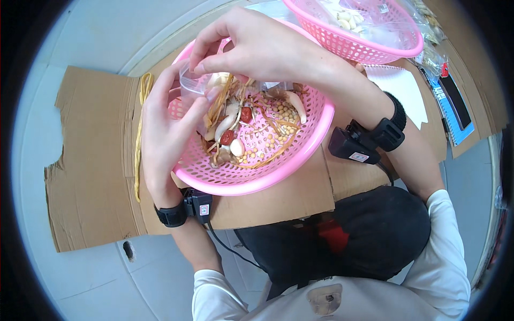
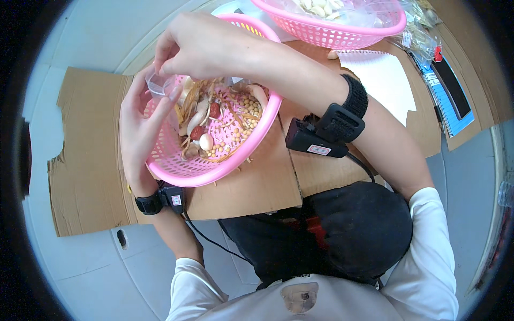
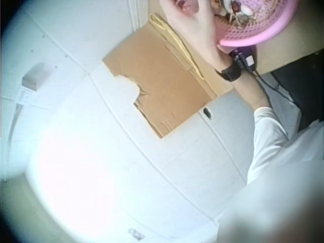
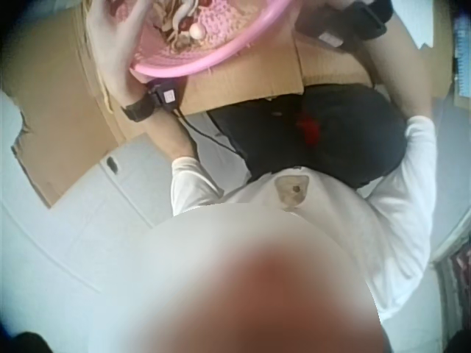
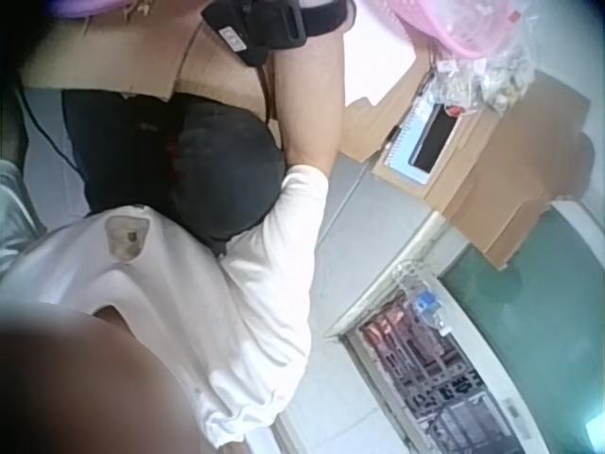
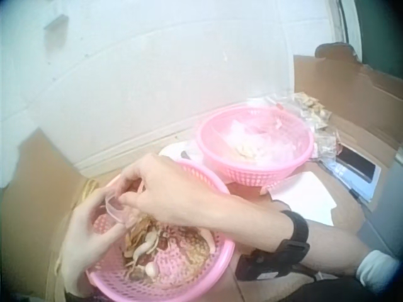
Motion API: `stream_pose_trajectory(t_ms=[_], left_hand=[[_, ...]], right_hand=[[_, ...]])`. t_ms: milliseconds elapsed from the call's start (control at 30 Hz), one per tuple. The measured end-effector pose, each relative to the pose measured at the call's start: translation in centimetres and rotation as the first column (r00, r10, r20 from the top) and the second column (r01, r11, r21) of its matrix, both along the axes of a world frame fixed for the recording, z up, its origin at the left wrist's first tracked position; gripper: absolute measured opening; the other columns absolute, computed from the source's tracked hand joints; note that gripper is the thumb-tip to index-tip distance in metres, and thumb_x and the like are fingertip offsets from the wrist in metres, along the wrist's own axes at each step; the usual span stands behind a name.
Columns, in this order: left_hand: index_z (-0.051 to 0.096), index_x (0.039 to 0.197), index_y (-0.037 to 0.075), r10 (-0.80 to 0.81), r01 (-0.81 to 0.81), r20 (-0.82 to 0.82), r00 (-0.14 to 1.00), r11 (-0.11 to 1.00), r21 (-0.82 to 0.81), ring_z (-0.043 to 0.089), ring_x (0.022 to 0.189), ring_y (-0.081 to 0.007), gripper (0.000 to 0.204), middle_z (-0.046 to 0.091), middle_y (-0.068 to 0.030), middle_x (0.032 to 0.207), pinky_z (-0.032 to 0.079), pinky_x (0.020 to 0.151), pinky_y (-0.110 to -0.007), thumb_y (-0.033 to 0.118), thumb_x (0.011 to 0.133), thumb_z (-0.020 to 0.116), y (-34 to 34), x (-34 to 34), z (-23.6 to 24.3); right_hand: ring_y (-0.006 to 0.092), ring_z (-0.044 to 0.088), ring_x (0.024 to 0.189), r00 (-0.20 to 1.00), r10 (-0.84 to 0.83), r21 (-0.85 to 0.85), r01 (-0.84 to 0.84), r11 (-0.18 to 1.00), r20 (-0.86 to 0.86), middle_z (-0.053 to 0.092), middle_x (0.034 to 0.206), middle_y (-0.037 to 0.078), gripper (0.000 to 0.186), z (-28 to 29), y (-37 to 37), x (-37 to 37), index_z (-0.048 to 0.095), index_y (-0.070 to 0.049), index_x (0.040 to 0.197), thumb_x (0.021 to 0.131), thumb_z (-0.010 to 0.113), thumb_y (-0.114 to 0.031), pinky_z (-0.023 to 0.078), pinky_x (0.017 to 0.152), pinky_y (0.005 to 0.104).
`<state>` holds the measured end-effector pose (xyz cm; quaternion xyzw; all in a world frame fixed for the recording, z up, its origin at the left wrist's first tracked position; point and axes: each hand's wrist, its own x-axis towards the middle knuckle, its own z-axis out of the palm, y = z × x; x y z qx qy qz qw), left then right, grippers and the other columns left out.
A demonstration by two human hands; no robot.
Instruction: Sort dried food ingredients from a pink basket into a small plastic container.
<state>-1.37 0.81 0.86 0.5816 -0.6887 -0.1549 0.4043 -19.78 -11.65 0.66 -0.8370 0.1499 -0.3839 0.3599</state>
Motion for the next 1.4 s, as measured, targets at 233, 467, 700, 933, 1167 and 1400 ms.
stream_pose_trajectory(t_ms=[233,467,700,933,1167,1400], left_hand=[[0.063,0.138,-0.002,0.004,-0.004,0.024,1.0,1.0,0.01,0.071,0.11,-0.0211,0.05,0.075,-0.0123,0.12,0.055,0.099,-0.036,0.016,0.094,0.08,0.2,0.1,-0.1],[0.061,0.142,-0.002,0.032,-0.048,-0.242,0.97,0.997,-0.057,0.069,0.11,-0.0163,0.046,0.074,-0.0108,0.119,0.055,0.096,-0.033,0.021,0.105,0.074,-0.3,1.2,-0.9],[0.06,0.141,-0.003,0.069,-0.074,-0.114,0.991,0.996,-0.044,0.07,0.107,-0.0153,0.049,0.074,-0.0099,0.115,0.056,0.092,-0.032,0.02,0.102,0.077,-0.2,0.2,-0.4],[0.06,0.141,-0.003,0.059,-0.063,-0.079,0.995,0.997,-0.042,0.07,0.105,-0.0152,0.05,0.074,-0.0096,0.112,0.056,0.089,-0.031,0.02,0.101,0.078,-0.1,0.1,-0.2],[0.06,0.141,-0.003,0.056,-0.059,-0.058,0.997,0.997,-0.057,0.069,0.104,-0.015,0.05,0.074,-0.0094,0.113,0.055,0.089,-0.032,0.021,0.1,0.078,-0.1,0.2,-0.3],[0.061,0.141,-0.002,0.055,-0.059,-0.075,0.996,0.997,-0.043,0.068,0.103,-0.0146,0.05,0.073,-0.009,0.113,0.055,0.088,-0.032,0.02,0.1,0.078,0.0,-0.2,-0.1]], right_hand=[[0.0173,0.073,0.083,0.999,-0.021,-0.009,0.022,1.0,0.028,0.078,0.088,0.009,0.022,0.2,1.5,-0.8,0.077,0.003,0.098,0.091,0.077,-0.017,0.057,0.08,0.0335],[0.0162,0.071,0.073,0.927,0.321,0.369,-0.235,0.899,-0.191,0.075,0.08,0.007,0.016,1.9,3.3,-2.3,0.077,0.001,0.087,0.089,0.077,-0.016,0.056,0.071,0.0309],[0.0218,0.077,0.08,0.599,0.437,0.273,-0.348,0.897,-0.671,0.079,0.086,0.011,0.014,0.4,3.9,-2.1,0.082,-0.001,0.096,0.086,0.073,-0.006,0.06,0.075,0.0358],[0.026,0.076,0.085,0.558,0.355,0.24,-0.269,0.932,-0.75,0.079,0.087,0.012,0.02,0.7,4.5,-2.4,0.081,-0.004,0.102,0.085,0.07,-0.003,0.059,0.08,0.0378],[0.0291,0.068,0.072,0.501,0.327,0.174,-0.328,0.929,-0.801,0.071,0.077,0.015,0.009,0.9,4.4,-2.5,0.073,-0.001,0.086,0.084,0.07,-0.009,0.053,0.068,0.0424],[0.0343,0.067,0.071,0.64,0.193,0.031,-0.256,0.966,-0.744,0.069,0.076,0.018,0.012,0.0,4.4,-2.8,0.07,0.001,0.085,0.088,0.069,-0.011,0.053,0.07,0.0453]])
